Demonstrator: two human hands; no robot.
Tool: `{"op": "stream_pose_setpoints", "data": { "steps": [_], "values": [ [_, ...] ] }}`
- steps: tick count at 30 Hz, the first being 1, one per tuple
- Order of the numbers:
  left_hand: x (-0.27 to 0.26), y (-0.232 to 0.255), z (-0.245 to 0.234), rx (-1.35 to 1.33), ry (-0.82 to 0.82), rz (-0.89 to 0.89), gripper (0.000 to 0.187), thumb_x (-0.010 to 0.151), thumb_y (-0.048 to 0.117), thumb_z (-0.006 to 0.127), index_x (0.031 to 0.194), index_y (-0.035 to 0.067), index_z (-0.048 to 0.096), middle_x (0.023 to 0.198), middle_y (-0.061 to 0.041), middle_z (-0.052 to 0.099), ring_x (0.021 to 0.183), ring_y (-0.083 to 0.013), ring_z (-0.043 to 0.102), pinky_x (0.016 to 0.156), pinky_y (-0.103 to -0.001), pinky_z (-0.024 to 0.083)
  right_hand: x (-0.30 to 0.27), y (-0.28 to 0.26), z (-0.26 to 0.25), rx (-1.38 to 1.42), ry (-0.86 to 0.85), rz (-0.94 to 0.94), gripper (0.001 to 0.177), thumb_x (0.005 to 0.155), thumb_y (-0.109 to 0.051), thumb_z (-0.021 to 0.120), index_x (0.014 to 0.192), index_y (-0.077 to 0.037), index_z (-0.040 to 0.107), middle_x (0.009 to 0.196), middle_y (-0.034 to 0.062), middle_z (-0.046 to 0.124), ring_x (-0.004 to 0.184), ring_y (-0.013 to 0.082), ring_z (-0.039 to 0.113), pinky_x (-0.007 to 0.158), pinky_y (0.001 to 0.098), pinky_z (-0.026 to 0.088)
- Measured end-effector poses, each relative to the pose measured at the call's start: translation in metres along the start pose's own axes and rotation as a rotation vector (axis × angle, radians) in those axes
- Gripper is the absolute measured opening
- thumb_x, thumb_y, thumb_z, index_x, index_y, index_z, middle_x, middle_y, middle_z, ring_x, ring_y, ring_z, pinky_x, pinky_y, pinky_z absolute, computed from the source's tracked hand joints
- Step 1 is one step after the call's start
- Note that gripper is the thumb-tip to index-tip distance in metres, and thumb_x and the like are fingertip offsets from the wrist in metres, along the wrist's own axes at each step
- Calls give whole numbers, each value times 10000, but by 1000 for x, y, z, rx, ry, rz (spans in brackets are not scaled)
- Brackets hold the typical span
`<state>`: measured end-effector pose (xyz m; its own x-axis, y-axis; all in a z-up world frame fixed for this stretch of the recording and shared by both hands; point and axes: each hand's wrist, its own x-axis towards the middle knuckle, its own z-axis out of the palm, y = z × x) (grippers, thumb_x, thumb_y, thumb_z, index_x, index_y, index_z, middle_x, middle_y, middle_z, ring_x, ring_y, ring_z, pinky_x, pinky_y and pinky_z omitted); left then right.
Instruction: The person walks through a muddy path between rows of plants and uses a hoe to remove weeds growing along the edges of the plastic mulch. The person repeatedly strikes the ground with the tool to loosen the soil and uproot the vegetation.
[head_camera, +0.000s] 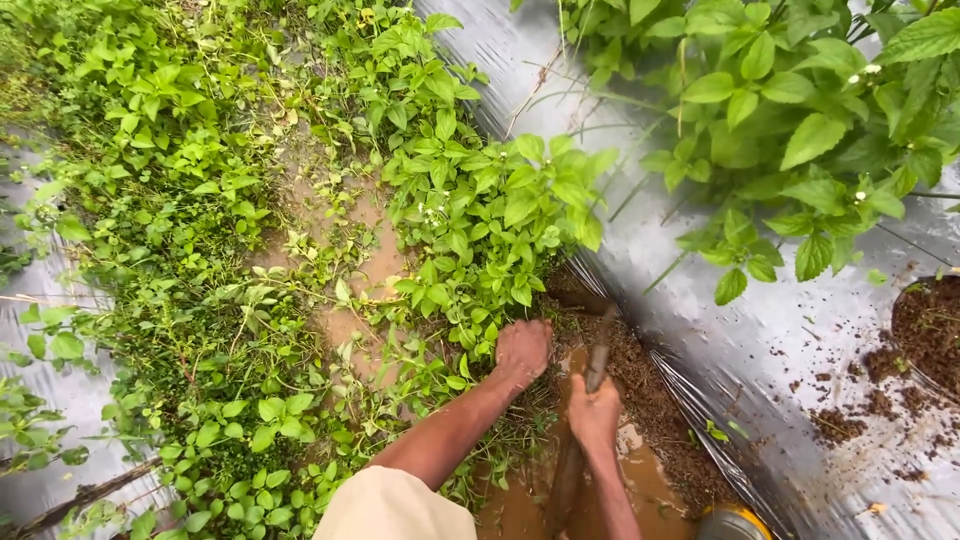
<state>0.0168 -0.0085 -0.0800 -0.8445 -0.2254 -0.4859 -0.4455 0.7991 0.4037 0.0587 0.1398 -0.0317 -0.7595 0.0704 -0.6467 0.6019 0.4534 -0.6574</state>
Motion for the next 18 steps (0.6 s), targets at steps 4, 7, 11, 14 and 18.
{"op": "stream_pose_setpoints", "data": {
  "steps": [4, 7, 11, 14, 18],
  "values": [
    [3, -6, 10, -18, 72, -5, 466, 1106, 482, 353, 992, 167, 676, 848, -37, 650, 777, -201, 647, 764, -393, 566, -16, -11, -10, 271, 66, -80, 118, 1062, -192, 549, 1064, -74, 550, 698, 39, 549, 500, 157, 481, 422, 321, 430],
    [-8, 1, -16, 44, 92, 23, 505, 1084, 377, 387, 864, 92, 742, 717, -95, 692, 698, -264, 712, 665, -420, 615, -11, -10, 5, 379, 134, -239, 103, 1044, -154, 572, 1016, -55, 585, 674, 74, 596, 511, 173, 557, 464, 315, 500],
    [-33, 16, -39, 35, 100, 25, 546, 1047, 323, 391, 786, 32, 771, 682, -158, 737, 732, -334, 769, 706, -455, 627, 2, 41, 31, 308, 61, -215, 216, 958, -123, 615, 765, -26, 617, 517, 116, 599, 419, 198, 591, 420, 350, 523],
    [-42, 8, -16, 82, 69, 47, 543, 1064, 319, 378, 808, 44, 769, 714, -154, 750, 751, -324, 772, 740, -459, 633, 2, 50, 24, 300, 115, -195, 177, 996, -155, 605, 872, -30, 624, 546, 122, 622, 432, 201, 608, 419, 329, 528],
    [-42, -2, -8, 87, 47, 61, 522, 1071, 293, 383, 841, 25, 767, 737, -188, 751, 768, -338, 773, 759, -466, 639, -13, 6, 13, 357, 146, -208, 207, 1044, -205, 594, 924, -39, 623, 588, 112, 623, 453, 198, 600, 448, 318, 535]
  ]
}}
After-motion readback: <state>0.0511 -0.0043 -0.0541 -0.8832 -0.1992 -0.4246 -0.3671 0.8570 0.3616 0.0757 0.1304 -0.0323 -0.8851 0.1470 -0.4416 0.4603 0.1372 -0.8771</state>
